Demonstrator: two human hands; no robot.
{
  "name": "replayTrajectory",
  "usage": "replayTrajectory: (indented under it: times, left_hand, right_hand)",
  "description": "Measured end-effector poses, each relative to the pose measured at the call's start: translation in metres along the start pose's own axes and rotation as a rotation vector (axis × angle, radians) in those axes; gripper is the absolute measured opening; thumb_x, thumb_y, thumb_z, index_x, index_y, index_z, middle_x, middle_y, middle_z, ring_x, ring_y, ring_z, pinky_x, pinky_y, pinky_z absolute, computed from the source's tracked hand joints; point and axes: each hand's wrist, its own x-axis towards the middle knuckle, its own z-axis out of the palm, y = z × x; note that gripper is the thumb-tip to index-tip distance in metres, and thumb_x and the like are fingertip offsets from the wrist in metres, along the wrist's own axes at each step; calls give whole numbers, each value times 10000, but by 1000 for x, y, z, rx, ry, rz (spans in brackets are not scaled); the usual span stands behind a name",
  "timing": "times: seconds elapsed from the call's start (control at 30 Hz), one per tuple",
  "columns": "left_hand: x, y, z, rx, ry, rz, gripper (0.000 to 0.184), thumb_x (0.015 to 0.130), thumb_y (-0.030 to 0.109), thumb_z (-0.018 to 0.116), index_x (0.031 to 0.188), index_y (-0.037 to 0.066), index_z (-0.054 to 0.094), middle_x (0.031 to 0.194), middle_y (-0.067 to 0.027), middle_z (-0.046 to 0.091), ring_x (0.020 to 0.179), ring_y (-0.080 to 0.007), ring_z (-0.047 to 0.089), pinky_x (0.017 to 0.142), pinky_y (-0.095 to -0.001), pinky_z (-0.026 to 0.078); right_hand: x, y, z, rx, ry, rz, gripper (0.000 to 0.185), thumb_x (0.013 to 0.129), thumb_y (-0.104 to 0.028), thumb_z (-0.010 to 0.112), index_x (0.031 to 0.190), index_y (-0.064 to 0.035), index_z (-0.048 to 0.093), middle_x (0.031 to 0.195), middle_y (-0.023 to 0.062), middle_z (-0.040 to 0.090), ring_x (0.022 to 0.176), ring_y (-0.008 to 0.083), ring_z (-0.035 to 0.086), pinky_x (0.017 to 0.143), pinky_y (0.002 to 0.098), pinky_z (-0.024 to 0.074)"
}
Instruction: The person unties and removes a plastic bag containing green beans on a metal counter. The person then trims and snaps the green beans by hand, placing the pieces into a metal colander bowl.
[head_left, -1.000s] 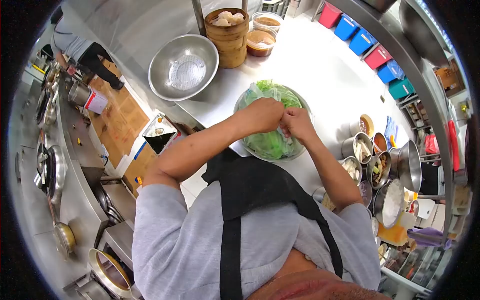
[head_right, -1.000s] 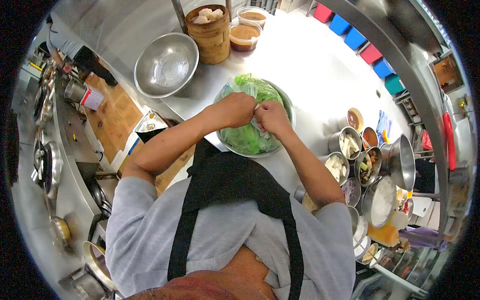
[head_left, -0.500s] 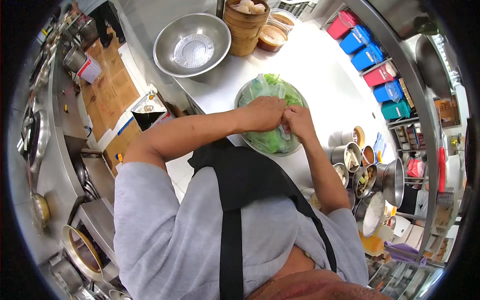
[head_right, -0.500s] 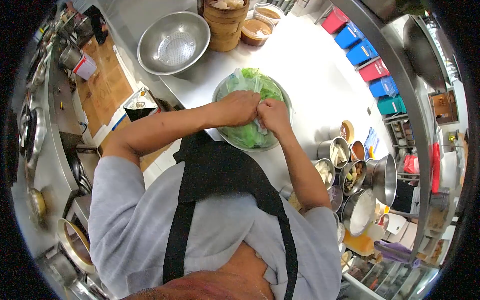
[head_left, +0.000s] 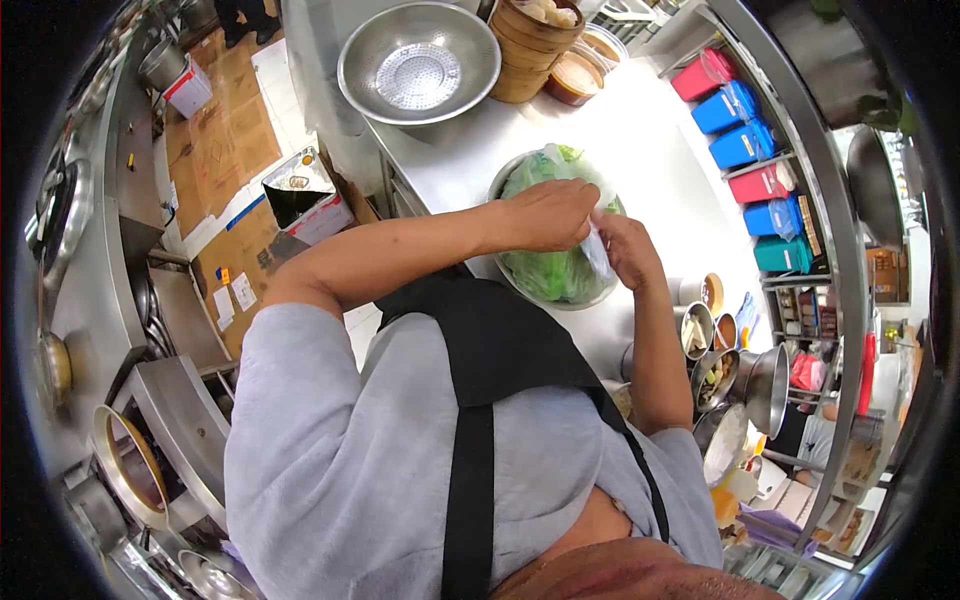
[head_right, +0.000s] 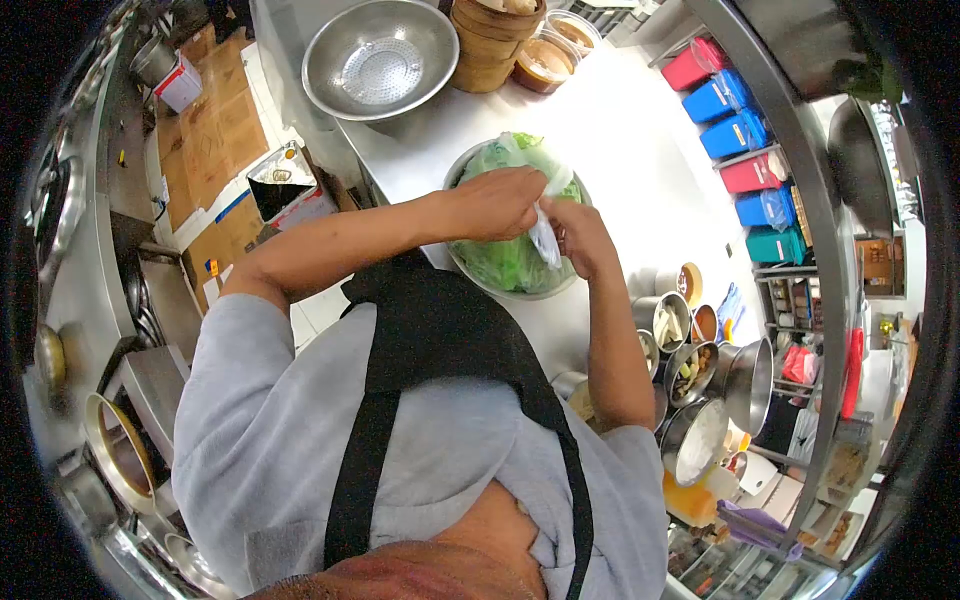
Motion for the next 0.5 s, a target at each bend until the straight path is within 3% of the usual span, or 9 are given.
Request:
replayTrajectory:
  times: [0.03, 0.07, 0.13, 0.37, 0.5]
  left_hand:
    - [0, -3, 5, -20, -2, -22, 195, 818, 133, 490, 908, -40, 506, 911, -256, 574, 893, -428, 566, 818, -486, 440]
    - [0, -3, 5, -42, -7, -44, 187, 822, 130, 486, 905, -37, 501, 915, -255, 571, 881, -433, 563, 811, -492, 439]
    - [-2, -2, 5, -38, -65, -71, 186, 825, 124, 483, 907, -39, 519, 918, -254, 583, 903, -426, 573, 818, -488, 445]
    - [-5, 2, -15, 93, -324, -82, 159, 837, 102, 499, 892, -20, 585, 923, -228, 617, 940, -394, 598, 829, -466, 459]
    - [-13, -1, -12, 120, -261, -70, 145, 835, 95, 510, 911, 6, 596, 929, -207, 625, 935, -386, 603, 817, -461, 463]
  right_hand:
    - [0, 2, -1, 80, -75, 36, 320, 845, -241, 658, 970, 51, 627, 879, 90, 648, 738, 163, 606, 637, 281, 502]
    - [-8, 2, 12, 70, -63, -12, 281, 827, -309, 672, 815, -33, 623, 742, 57, 597, 585, 137, 544, 488, 269, 414]
    - [-2, 13, 3, -88, -21, -34, 252, 831, -274, 666, 790, -31, 612, 719, 48, 590, 571, 134, 532, 489, 266, 415]
    - [-7, 9, 15, -97, 2, -37, 214, 855, -233, 647, 785, -35, 607, 678, 25, 574, 559, 110, 523, 489, 241, 404]
    - [-12, 8, 24, -194, 36, -24, 182, 835, -201, 676, 800, -32, 617, 689, 24, 591, 576, 103, 538, 503, 237, 414]
